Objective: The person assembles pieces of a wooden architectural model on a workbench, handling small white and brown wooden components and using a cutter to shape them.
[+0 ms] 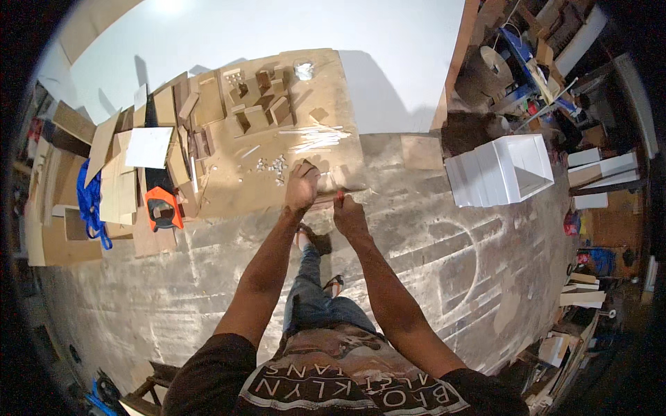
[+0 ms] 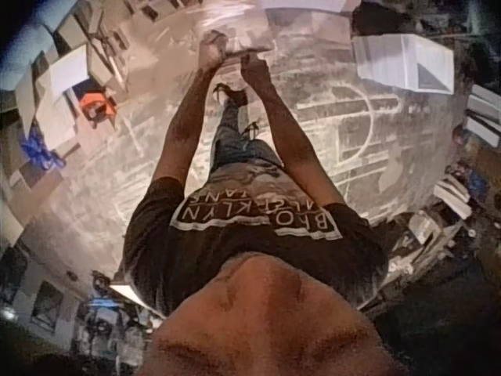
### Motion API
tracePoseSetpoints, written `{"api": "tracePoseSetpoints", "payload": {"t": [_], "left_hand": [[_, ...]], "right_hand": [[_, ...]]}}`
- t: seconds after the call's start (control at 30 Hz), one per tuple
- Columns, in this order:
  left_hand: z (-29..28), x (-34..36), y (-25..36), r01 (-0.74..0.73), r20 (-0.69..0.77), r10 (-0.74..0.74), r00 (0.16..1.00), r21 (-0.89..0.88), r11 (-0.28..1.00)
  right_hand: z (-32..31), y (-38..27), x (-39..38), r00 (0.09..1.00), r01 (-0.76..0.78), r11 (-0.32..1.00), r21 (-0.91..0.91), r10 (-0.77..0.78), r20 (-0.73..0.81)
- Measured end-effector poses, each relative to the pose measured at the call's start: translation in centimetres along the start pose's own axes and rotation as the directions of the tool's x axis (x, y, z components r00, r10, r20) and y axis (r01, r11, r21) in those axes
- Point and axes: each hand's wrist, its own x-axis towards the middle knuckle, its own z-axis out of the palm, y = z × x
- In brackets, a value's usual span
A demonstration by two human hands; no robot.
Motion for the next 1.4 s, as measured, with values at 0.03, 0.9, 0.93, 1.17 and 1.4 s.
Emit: {"api": "tracePoseSetpoints", "payload": {"t": [0.03, 0.9, 0.93, 1.17, 1.4], "left_hand": [[0.0, -0.3, 0.0, 0.041, 0.028, -0.042, 0.999, 0.034, 0.999], [0.8, -0.8, 2.0, 0.113, -0.02, -0.112, 0.994, 0.069, 0.991], [0.8, -0.8, 2.2, 0.121, -0.025, -0.12, 0.992, 0.055, 0.991], [1.0, -0.6, 2.6, 0.145, -0.035, -0.144, 0.989, 0.032, 0.989], [0.5, -0.6, 2.5, 0.122, -0.014, -0.122, 0.992, 0.09, 0.988]], "right_hand": [[-0.3, 0.6, -0.5, 0.999, 0.045, 0.996, 0.083, -0.043, -0.026], [-1.7, 3.9, -3.1, 0.978, 0.205, 0.975, 0.087, -0.207, 0.013], [-1.8, 3.7, -2.9, 0.956, 0.29, 0.957, 0.014, -0.291, 0.043], [0.2, 2.5, 0.6, 0.979, 0.136, 0.99, 0.029, -0.139, 0.148], [2.0, 2.5, 0.7, 0.976, 0.218, 0.976, -0.011, -0.218, 0.03]]}}
